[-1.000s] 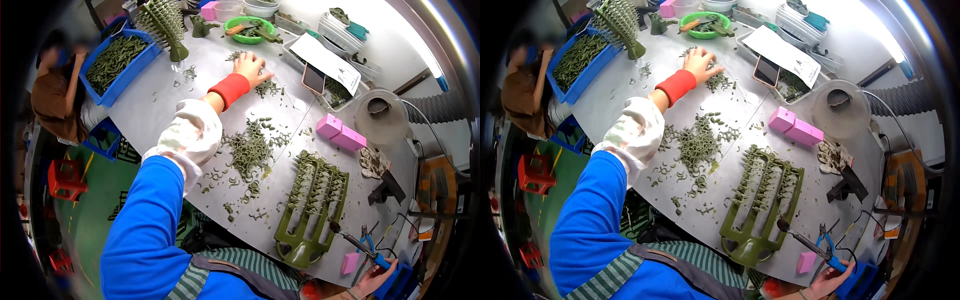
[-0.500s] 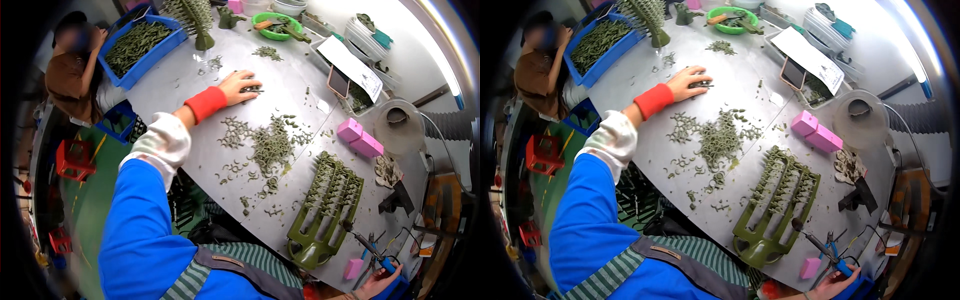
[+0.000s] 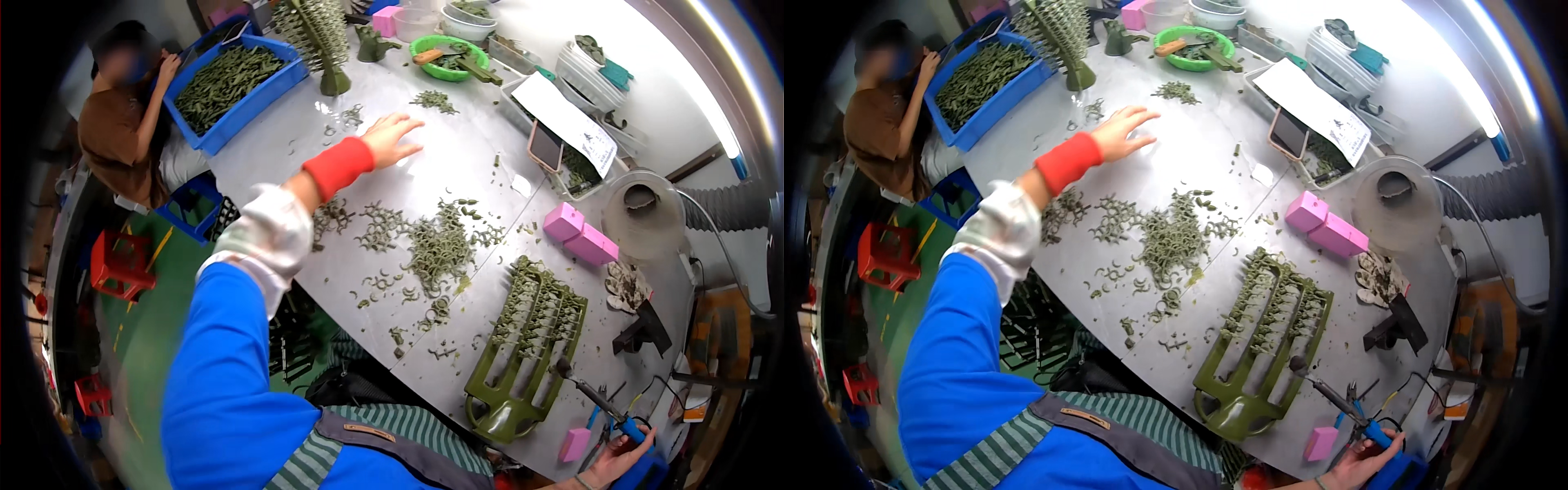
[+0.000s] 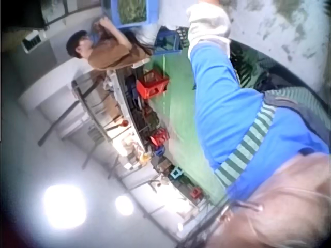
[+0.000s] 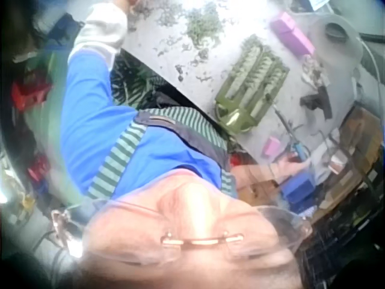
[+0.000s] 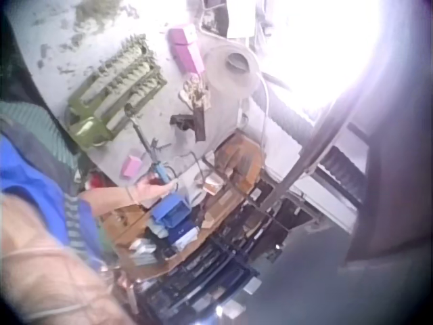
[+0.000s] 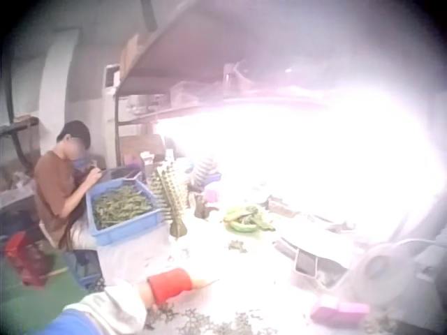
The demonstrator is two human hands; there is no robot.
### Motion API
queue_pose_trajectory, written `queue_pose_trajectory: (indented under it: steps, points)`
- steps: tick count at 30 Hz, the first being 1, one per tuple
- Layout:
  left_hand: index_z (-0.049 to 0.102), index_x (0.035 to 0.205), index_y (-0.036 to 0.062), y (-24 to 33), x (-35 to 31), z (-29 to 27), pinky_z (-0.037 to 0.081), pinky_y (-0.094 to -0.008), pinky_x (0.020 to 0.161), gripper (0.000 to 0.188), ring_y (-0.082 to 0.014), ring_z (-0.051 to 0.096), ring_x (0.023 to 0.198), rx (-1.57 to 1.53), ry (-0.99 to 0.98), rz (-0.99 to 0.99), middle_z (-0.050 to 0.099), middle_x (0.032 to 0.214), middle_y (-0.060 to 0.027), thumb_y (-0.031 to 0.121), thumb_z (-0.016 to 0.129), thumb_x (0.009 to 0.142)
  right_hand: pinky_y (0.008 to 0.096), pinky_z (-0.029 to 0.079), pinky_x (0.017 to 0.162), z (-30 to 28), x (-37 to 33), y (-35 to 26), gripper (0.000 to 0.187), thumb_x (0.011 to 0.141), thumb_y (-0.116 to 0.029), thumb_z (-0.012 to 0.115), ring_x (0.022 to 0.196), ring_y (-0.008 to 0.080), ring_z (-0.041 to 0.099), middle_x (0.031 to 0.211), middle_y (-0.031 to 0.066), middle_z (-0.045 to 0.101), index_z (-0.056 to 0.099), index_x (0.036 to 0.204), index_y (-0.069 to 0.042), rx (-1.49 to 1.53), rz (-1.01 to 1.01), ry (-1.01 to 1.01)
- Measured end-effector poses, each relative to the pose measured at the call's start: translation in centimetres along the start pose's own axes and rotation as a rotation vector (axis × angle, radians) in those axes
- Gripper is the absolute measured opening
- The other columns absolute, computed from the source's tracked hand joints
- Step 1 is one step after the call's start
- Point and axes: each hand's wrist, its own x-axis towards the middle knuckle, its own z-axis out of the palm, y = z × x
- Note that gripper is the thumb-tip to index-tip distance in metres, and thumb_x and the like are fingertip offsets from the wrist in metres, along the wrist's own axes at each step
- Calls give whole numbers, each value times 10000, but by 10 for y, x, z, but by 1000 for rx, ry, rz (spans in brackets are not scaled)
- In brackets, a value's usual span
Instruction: The person is assembling small green plastic clusters onto a large green frame by hand. They pick up individual clusters from the table and press them into slots on the frame while using a handheld tool to provide leverage or secure the components.
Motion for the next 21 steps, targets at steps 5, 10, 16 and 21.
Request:
queue_pose_trajectory:
  steps: [5,10,16,21]
  points:
    - [370,1373,364,1,95,41,219,-577,1068,513,-397,204,1362,356,18,-134,270,1468,-141,462,517,891,377,474,847,-8,-3,-12,526,756,-33,656,1012,282,546,1151,176,539,483,1252,1,135,83,39]
    - [429,1331,393,-22,130,54,208,-617,1054,426,-355,187,1379,309,-149,-174,295,1466,-89,476,447,914,150,444,436,1,2,-35,253,943,-310,536,506,50,508,775,-9,563,567,939,-59,683,569,237]
    - [486,1315,220,-43,71,39,345,-447,1022,402,-331,384,1261,281,-54,91,418,1367,-140,298,494,921,143,449,448,18,2,-41,271,945,-327,528,522,45,511,773,-11,565,559,916,-59,623,513,214]
    - [445,1344,181,-15,-37,-7,322,-451,1037,429,-344,362,1275,192,-196,160,389,1382,-153,258,502,926,118,456,449,26,8,-37,262,940,-317,537,541,42,535,769,-9,577,560,918,-58,710,556,64]
